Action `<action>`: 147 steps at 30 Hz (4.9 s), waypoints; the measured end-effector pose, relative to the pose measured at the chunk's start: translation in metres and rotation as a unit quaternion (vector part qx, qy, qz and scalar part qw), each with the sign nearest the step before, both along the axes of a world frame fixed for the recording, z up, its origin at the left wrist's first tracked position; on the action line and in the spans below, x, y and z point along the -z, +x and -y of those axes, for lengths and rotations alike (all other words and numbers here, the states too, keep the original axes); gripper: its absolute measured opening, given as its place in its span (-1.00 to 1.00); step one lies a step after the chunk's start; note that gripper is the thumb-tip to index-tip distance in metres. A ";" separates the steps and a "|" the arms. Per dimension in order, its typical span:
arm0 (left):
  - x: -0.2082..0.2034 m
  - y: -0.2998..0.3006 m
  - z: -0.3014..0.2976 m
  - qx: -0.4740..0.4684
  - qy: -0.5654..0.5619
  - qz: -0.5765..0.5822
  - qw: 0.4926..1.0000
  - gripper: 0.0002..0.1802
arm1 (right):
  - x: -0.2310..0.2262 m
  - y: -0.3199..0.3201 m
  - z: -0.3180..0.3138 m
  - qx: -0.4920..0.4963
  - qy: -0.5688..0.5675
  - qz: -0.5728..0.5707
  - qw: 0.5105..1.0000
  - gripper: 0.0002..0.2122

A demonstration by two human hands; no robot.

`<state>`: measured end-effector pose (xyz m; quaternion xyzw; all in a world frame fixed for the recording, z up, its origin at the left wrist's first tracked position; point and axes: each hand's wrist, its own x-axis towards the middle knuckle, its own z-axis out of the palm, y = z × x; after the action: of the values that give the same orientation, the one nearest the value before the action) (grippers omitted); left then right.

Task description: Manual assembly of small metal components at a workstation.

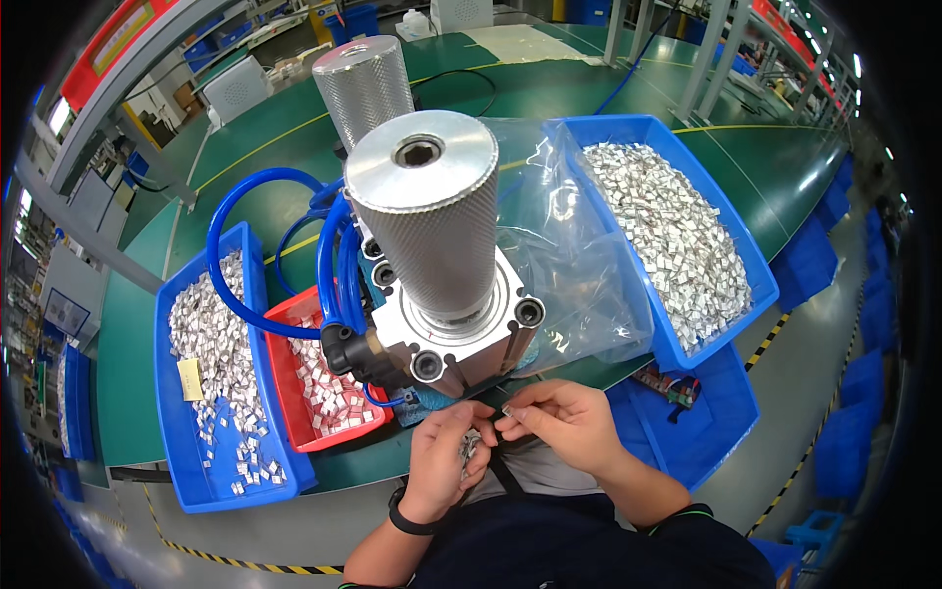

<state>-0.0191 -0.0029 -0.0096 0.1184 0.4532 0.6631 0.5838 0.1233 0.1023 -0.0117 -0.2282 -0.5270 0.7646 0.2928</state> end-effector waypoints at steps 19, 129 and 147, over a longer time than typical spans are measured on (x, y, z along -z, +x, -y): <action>0.016 -0.007 -0.022 -0.018 0.028 -0.060 0.998 -0.75 | 0.004 -0.023 -0.030 0.024 0.210 0.062 0.975 -0.84; 0.018 -0.018 -0.020 -0.025 -0.024 -0.096 0.995 -0.77 | 0.003 -0.015 -0.045 -0.022 0.287 0.027 0.957 -0.86; 0.022 -0.027 -0.029 -0.019 -0.017 -0.076 0.997 -0.78 | 0.009 -0.028 -0.061 -0.051 0.192 0.034 0.980 -0.84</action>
<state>-0.0465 0.0263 -0.0311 0.1495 0.5095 0.6557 0.5368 0.0951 0.1632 -0.0206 -0.1665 -0.6844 0.6549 0.2740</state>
